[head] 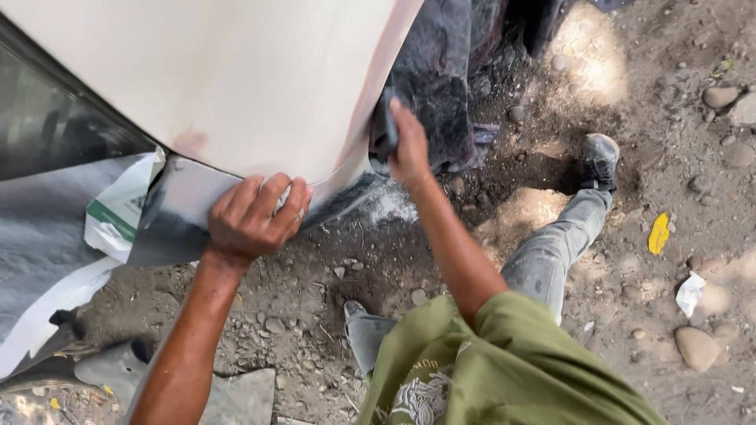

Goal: The person uses a sanding block to sand the side panel of a white car. They repeatedly dip the sanding block into a bucket of water and wipe the panel with a cloth while sanding.

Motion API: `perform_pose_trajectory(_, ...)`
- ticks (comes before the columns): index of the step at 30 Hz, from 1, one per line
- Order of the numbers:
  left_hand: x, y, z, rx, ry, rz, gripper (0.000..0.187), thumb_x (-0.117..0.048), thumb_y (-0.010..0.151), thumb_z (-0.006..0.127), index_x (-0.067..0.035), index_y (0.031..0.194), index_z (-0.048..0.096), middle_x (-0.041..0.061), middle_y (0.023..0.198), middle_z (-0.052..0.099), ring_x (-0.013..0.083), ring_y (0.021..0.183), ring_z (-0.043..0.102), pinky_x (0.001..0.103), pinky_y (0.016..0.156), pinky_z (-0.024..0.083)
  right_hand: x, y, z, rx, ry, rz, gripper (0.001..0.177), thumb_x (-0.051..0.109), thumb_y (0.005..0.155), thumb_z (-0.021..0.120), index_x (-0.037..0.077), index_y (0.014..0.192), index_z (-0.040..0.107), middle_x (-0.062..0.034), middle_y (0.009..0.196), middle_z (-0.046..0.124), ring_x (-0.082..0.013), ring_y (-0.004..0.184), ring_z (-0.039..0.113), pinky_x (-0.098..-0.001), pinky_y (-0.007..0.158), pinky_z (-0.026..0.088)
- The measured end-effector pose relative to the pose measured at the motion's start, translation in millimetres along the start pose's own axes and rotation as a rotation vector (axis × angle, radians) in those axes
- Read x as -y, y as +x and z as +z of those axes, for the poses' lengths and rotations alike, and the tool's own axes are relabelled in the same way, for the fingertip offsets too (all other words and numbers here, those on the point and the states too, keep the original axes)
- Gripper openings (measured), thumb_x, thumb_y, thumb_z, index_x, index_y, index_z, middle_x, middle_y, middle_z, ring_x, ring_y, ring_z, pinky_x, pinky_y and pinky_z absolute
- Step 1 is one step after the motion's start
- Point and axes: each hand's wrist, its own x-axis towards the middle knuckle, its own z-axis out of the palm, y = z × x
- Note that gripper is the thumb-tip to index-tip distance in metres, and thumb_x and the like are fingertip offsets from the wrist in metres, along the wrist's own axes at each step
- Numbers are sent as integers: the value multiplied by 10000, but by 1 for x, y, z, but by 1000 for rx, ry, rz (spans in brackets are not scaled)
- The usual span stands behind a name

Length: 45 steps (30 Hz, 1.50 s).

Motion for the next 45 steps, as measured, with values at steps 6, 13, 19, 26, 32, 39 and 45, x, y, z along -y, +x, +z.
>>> perform_pose_trajectory(6, 22, 72, 16, -67, 166, 54, 175, -313, 1053, 797, -156, 1085, 728, -19, 1003, 661, 135, 831, 619, 236, 551, 477, 23, 9, -6, 21, -4, 94, 456, 334, 1021, 561, -67, 1228, 629, -184, 1008, 727, -229, 808, 758, -327, 699, 669)
perform_pose_trajectory(13, 29, 103, 15, -35, 218, 75, 60, -182, 1082, 716, -165, 1140, 716, -26, 1035, 664, 140, 868, 624, 247, 576, 470, 24, 14, -11, 11, -19, 48, 356, 294, 1056, 596, -28, 1194, 657, -106, 1013, 702, -164, 817, 686, -317, 683, 571)
perform_pose_trajectory(19, 32, 108, 17, -17, 218, 73, 78, -173, 1083, 705, -139, 1152, 716, -11, 1037, 666, 135, 850, 622, 235, 582, 473, 33, 6, -1, 28, -31, 85, 445, 408, 1015, 564, -12, 1146, 632, -129, 960, 691, -199, 782, 698, -318, 671, 617)
perform_pose_trajectory(26, 30, 110, 20, -8, 238, 68, 66, -169, 1077, 716, -148, 1140, 719, -13, 1023, 661, 119, 820, 614, 220, 577, 477, -11, 21, -30, 21, -176, 46, 650, 562, 1002, 565, -35, 1258, 587, -134, 995, 654, -247, 854, 642, -339, 622, 567)
perform_pose_trajectory(32, 27, 115, 21, 32, 249, 35, 86, -136, 1044, 700, -156, 1127, 711, -14, 1023, 666, 117, 817, 619, 220, 579, 483, 146, 39, 1, 110, 14, 49, 741, 587, 971, 619, -66, 1313, 544, -222, 1092, 658, -340, 930, 693, -404, 681, 626)
perform_pose_trajectory(39, 27, 119, 24, 49, 253, 24, 78, -141, 1062, 694, -161, 1135, 714, -25, 1030, 668, 109, 827, 605, 220, 600, 489, 35, 24, -17, 5, -248, 54, 717, 564, 1017, 638, -8, 1431, 511, -117, 1382, 543, -317, 1391, 432, -461, 1061, 422)
perform_pose_trajectory(45, 28, 126, 20, 32, 287, 51, 59, -155, 1058, 721, -189, 1101, 743, -53, 1003, 666, 112, 817, 604, 223, 592, 450, -23, 22, -28, -72, -205, 85, 602, 479, 1109, 513, -106, 1253, 537, -386, 1084, 539, -630, 1038, 463, -726, 957, 392)
